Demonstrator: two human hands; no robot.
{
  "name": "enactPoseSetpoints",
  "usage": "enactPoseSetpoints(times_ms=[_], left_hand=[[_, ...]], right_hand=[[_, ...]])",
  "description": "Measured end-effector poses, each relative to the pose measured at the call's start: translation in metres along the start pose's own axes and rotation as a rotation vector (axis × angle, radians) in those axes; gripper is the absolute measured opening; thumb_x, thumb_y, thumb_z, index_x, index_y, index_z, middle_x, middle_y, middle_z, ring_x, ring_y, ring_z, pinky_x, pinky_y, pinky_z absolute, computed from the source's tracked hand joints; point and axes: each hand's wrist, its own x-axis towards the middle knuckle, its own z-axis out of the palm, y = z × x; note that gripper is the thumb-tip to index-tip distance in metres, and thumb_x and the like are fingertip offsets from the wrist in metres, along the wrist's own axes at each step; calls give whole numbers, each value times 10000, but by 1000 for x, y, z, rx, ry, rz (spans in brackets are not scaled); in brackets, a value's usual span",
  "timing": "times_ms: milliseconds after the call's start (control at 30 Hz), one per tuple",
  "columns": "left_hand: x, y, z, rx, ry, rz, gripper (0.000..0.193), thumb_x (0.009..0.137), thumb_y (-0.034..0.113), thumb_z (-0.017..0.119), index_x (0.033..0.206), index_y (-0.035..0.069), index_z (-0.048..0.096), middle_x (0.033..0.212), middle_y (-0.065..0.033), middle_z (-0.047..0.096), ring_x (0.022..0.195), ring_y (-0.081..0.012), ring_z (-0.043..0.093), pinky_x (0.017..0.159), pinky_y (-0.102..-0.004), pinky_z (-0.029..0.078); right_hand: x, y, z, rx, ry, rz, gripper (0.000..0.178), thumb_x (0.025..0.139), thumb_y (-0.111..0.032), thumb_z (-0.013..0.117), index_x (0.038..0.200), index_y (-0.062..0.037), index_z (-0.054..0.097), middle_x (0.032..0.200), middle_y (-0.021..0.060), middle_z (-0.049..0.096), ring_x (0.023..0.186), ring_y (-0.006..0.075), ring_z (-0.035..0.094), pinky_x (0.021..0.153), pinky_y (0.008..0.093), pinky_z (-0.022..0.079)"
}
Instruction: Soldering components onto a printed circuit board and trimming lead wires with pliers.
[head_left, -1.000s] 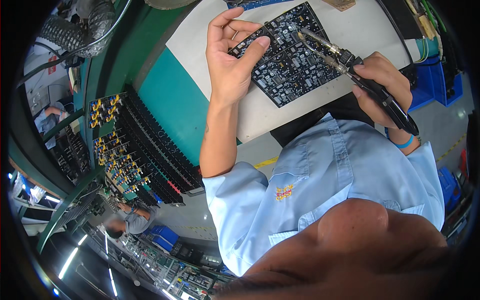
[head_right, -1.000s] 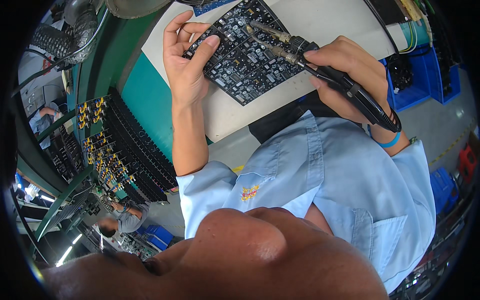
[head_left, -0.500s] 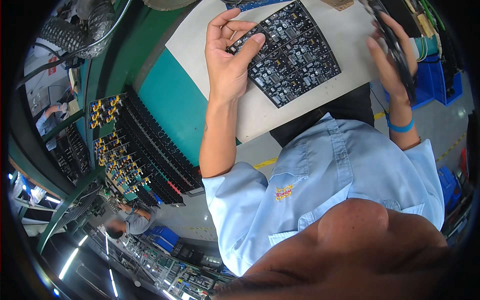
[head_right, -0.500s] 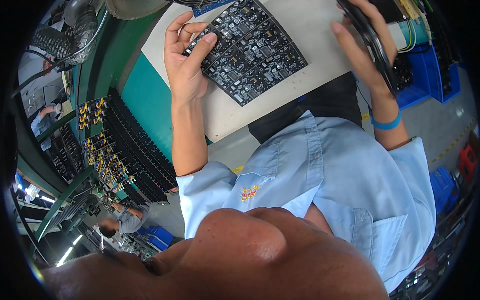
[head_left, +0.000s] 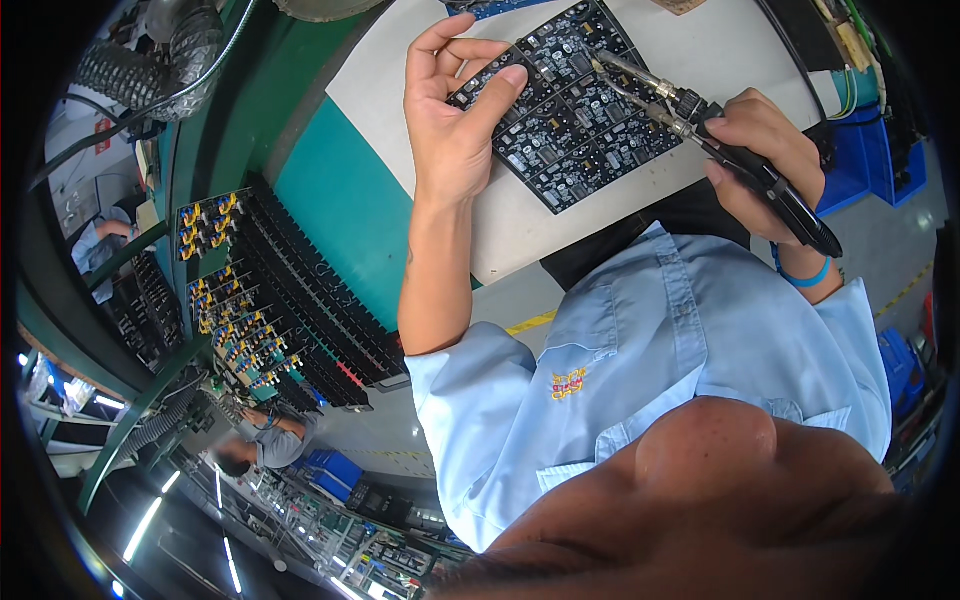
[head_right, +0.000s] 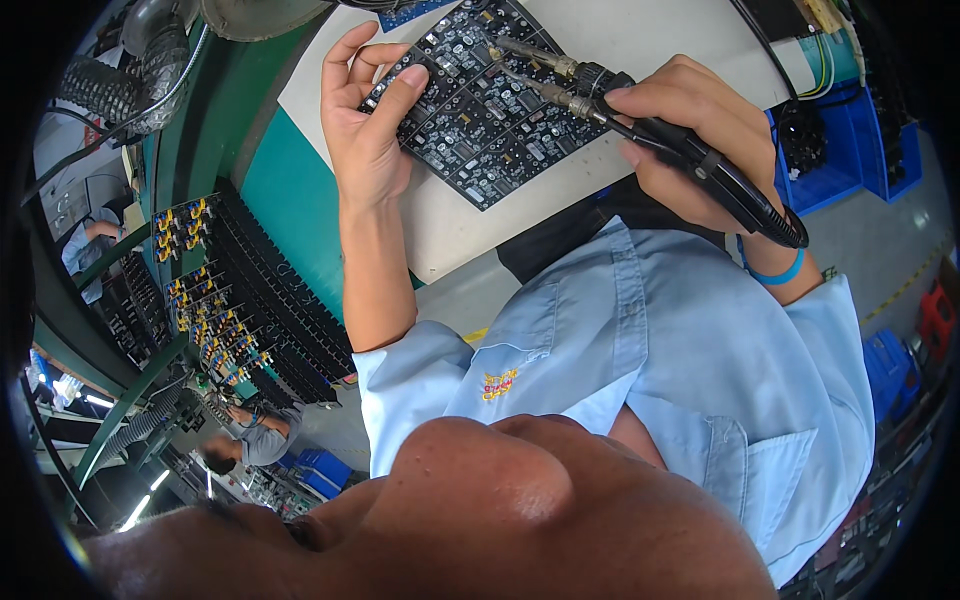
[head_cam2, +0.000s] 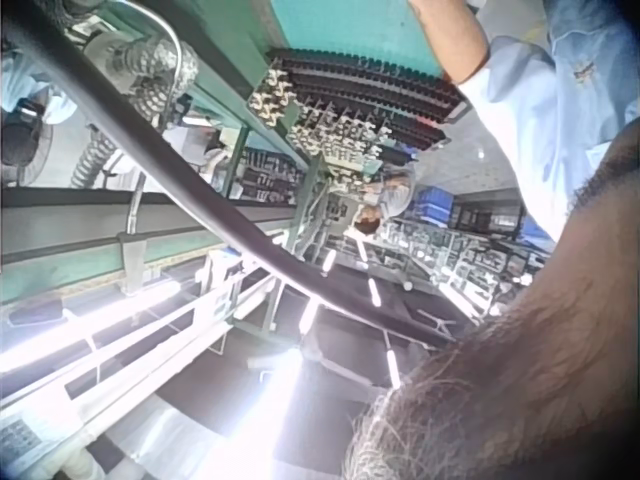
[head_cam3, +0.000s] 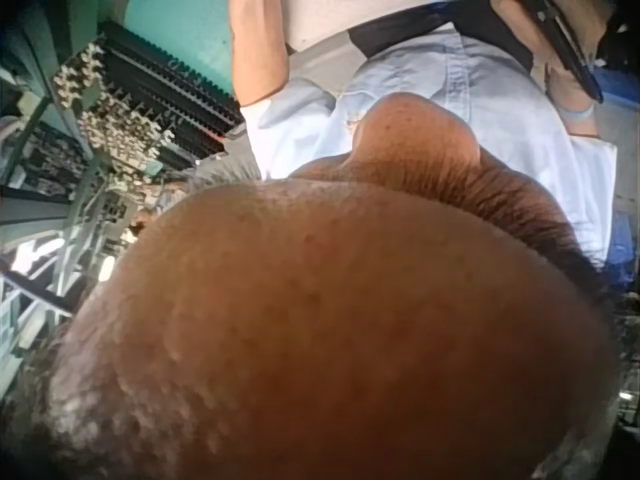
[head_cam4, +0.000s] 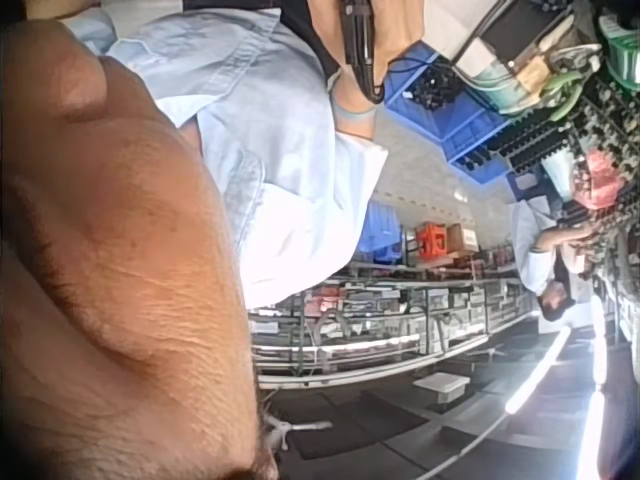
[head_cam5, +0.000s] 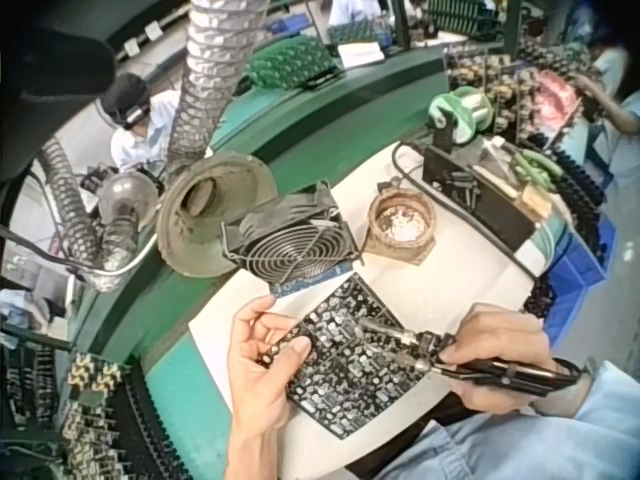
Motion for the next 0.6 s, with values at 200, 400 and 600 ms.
enactPoseSetpoints(times_ms=[200,400,600], left_hand=[[-2,-1,-2,-4,7,-4,556,844,-113,643,1352,28,468,1084,-93,634,871,-143,630,786,-231,542],[-2,-2,-3,-13,7,-5,554,843,-111,646,1350,28,471,1079,-93,637,866,-145,633,784,-232,544],[-1,-4,-3,-19,11,-8,552,843,-109,649,1348,28,474,1075,-94,640,861,-146,637,781,-234,546]], right_hand=[[0,-1,3,-1,-7,19,435,662,78,678,1096,55,673,852,129,670,722,229,566,686,307,482],[-2,-4,0,-35,-37,33,430,668,71,688,1097,55,674,849,126,668,722,226,562,682,305,477],[1,-8,-4,-39,-73,69,420,682,69,693,1102,58,673,844,123,665,721,221,560,678,300,473]])
